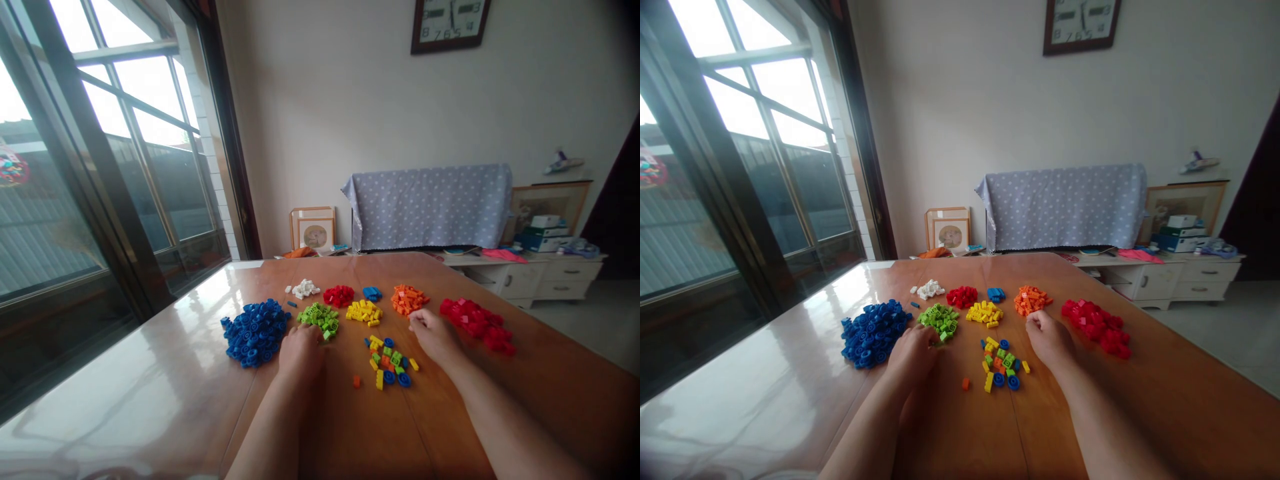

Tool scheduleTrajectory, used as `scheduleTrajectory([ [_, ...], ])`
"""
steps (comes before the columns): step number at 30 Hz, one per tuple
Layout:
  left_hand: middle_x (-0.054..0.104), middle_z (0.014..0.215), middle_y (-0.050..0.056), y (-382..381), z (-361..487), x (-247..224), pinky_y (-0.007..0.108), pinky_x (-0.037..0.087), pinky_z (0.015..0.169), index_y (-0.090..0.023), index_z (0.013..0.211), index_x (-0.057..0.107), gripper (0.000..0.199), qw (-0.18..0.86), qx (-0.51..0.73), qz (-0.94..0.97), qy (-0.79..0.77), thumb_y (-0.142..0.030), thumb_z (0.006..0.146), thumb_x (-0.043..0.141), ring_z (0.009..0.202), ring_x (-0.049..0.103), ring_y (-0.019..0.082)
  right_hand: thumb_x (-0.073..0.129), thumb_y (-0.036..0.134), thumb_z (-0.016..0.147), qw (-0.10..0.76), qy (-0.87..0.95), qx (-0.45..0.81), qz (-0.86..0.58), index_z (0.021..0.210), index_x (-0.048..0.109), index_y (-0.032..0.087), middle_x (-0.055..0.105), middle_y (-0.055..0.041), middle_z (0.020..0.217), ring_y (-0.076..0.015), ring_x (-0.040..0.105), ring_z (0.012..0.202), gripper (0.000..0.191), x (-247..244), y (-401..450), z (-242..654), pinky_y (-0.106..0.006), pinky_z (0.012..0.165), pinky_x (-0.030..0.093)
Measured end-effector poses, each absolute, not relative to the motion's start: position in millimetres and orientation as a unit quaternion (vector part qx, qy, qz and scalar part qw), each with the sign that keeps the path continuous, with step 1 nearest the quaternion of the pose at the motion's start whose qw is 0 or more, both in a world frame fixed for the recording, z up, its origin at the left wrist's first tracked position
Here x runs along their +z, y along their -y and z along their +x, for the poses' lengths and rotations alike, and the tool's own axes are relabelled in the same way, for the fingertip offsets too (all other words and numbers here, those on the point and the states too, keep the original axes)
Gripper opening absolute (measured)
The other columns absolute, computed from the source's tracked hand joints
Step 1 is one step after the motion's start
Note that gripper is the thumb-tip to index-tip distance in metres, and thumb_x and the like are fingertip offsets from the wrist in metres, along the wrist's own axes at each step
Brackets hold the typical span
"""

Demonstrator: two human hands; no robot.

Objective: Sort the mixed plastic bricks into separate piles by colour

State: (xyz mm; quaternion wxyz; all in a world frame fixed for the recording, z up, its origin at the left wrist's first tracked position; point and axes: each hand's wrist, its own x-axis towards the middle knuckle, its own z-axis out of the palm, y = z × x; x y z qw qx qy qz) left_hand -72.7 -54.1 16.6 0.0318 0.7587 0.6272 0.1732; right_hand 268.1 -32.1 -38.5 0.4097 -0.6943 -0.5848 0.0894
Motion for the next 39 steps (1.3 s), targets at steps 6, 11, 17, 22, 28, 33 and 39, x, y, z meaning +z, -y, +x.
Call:
scheduleTrajectory([
  [6,0.066,0.110,0.006,51,-72,21,0.029,0.041,0.077,-0.025,0.101,0.064,0.028,0.018,0.210,0.704,-0.678,-0.014,0.078,0.052,0.096,0.059,0.022,0.054,0.033,0.083,0.415,0.575,0.109,-0.696,0.090,0.070,0.025,0.072,-0.0024,0.072,-0.0189,0.067,0.070,0.019,-34,35,266,-0.024,0.062,0.045],
  [11,0.070,0.099,0.004,52,-70,21,0.029,0.039,0.072,-0.024,0.091,0.064,0.019,0.042,0.174,0.722,-0.669,-0.016,0.080,0.051,0.094,0.060,0.023,0.053,0.034,0.084,0.409,0.573,0.112,-0.701,0.093,0.069,0.024,0.074,-0.0027,0.077,-0.0188,0.068,0.074,0.021,-36,33,267,-0.025,0.066,0.045],
  [17,0.068,0.100,0.006,53,-62,18,0.029,0.039,0.076,-0.023,0.091,0.063,0.018,0.023,0.212,0.745,-0.631,-0.016,0.082,0.049,0.095,0.059,0.023,0.052,0.037,0.085,0.421,0.581,0.124,-0.685,0.098,0.068,0.023,0.075,-0.0041,0.084,-0.0190,0.068,0.076,0.026,-36,33,265,-0.026,0.068,0.046],
  [22,0.066,0.103,0.005,58,-45,16,0.028,0.040,0.080,-0.024,0.094,0.063,0.021,0.038,0.237,0.804,-0.544,-0.013,0.082,0.050,0.099,0.058,0.021,0.053,0.035,0.082,0.411,0.616,0.143,-0.656,0.096,0.072,0.024,0.075,-0.0013,0.081,-0.0191,0.066,0.073,0.026,-30,40,252,-0.027,0.066,0.046],
  [28,0.064,0.105,0.006,65,-32,16,0.031,0.041,0.085,-0.024,0.101,0.066,0.029,0.059,0.239,0.854,-0.459,-0.011,0.082,0.048,0.100,0.057,0.022,0.062,0.035,0.076,0.371,0.676,0.191,-0.607,0.091,0.077,0.023,0.073,-0.0018,0.086,-0.0181,0.065,0.079,0.024,-28,46,237,-0.027,0.074,0.049],
  [33,0.065,0.103,0.006,69,-30,17,0.032,0.042,0.085,-0.024,0.099,0.067,0.026,0.069,0.246,0.860,-0.442,-0.013,0.083,0.050,0.099,0.057,0.022,0.069,0.038,0.073,0.352,0.704,0.192,-0.587,0.086,0.078,0.022,0.067,-0.0013,0.082,-0.0162,0.063,0.074,0.023,-29,47,237,-0.026,0.068,0.048],
  [39,0.066,0.101,0.005,66,-27,15,0.031,0.042,0.084,-0.024,0.093,0.067,0.019,0.083,0.249,0.862,-0.433,-0.016,0.084,0.052,0.098,0.057,0.022,0.067,0.034,0.074,0.369,0.685,0.229,-0.586,0.084,0.069,0.020,0.064,0.0018,0.072,-0.0144,0.059,0.067,0.017,-35,47,235,-0.023,0.061,0.045],
])
